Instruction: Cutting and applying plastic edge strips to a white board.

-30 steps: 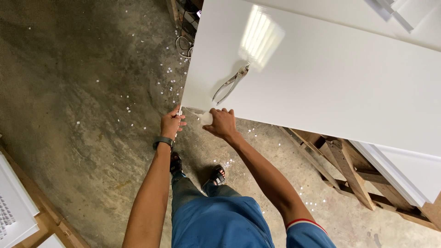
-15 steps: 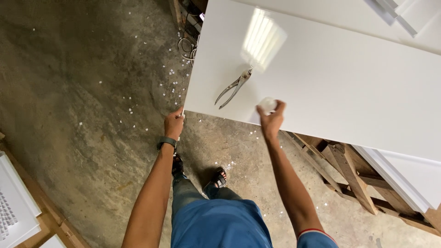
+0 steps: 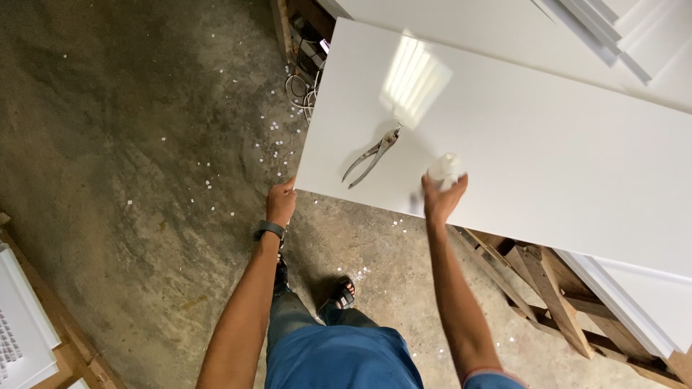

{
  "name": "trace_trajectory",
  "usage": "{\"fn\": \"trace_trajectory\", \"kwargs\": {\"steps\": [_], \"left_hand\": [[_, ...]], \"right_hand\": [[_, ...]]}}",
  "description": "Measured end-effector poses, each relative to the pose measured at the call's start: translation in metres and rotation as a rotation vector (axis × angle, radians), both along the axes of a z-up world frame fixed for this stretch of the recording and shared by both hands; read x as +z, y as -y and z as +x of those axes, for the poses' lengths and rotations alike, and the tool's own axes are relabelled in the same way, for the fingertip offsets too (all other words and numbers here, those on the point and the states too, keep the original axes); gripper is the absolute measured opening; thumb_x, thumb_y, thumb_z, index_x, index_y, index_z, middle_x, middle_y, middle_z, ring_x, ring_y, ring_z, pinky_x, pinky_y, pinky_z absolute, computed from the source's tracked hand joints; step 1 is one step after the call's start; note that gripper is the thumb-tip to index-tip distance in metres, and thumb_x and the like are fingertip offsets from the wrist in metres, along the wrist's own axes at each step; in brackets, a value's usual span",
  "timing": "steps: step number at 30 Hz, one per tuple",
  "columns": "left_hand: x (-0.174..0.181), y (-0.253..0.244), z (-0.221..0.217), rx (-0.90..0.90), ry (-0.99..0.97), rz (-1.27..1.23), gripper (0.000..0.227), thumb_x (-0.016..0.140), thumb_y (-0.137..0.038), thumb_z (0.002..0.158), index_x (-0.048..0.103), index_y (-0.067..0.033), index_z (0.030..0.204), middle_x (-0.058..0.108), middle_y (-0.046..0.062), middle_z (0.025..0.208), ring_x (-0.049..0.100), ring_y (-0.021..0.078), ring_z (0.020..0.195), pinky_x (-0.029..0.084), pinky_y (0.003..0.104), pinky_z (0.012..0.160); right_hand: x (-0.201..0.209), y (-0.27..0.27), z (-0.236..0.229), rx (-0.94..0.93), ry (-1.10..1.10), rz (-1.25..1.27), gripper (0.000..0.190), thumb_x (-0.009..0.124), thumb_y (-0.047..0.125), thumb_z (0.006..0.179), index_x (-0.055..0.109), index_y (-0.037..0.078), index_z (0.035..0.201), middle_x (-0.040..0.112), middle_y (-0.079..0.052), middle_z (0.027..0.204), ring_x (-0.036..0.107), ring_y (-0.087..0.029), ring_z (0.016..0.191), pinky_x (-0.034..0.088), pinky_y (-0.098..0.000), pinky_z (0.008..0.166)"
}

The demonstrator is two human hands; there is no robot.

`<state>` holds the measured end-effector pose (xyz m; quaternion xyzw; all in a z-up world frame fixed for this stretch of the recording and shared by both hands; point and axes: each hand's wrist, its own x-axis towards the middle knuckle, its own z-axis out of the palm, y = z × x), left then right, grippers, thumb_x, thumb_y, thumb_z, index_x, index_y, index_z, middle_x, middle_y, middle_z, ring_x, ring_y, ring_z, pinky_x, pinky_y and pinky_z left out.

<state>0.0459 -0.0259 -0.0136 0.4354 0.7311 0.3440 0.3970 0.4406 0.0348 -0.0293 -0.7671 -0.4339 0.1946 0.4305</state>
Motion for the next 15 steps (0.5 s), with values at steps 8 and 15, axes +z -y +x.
{"fn": "trace_trajectory", "kwargs": {"steps": [8,15], "left_hand": [[-0.062,-0.034,-0.014,-0.064,-0.228,0.384,0.036,0.065,0.000,0.091,0.075,-0.0064,0.125,0.071,0.016,0.092,0.056,0.0138,0.074,0.047,0.033,0.065],[-0.031,-0.053,-0.014,-0.054,0.039,0.131,0.038,0.057,0.002,0.090,0.072,-0.0084,0.123,0.076,0.011,0.090,0.056,0.0153,0.059,0.046,0.035,0.055]], "right_hand": [[-0.019,0.095,-0.073,0.225,0.269,-0.035,0.096,0.069,0.057,0.091,0.026,0.013,0.164,0.035,-0.007,0.167,0.035,-0.028,0.157,0.032,-0.0535,0.135],[-0.040,0.089,-0.090,0.264,0.586,-0.250,0.101,0.055,0.063,0.096,0.008,0.004,0.163,0.000,-0.017,0.172,-0.009,-0.037,0.156,0.003,-0.0570,0.126]]}}
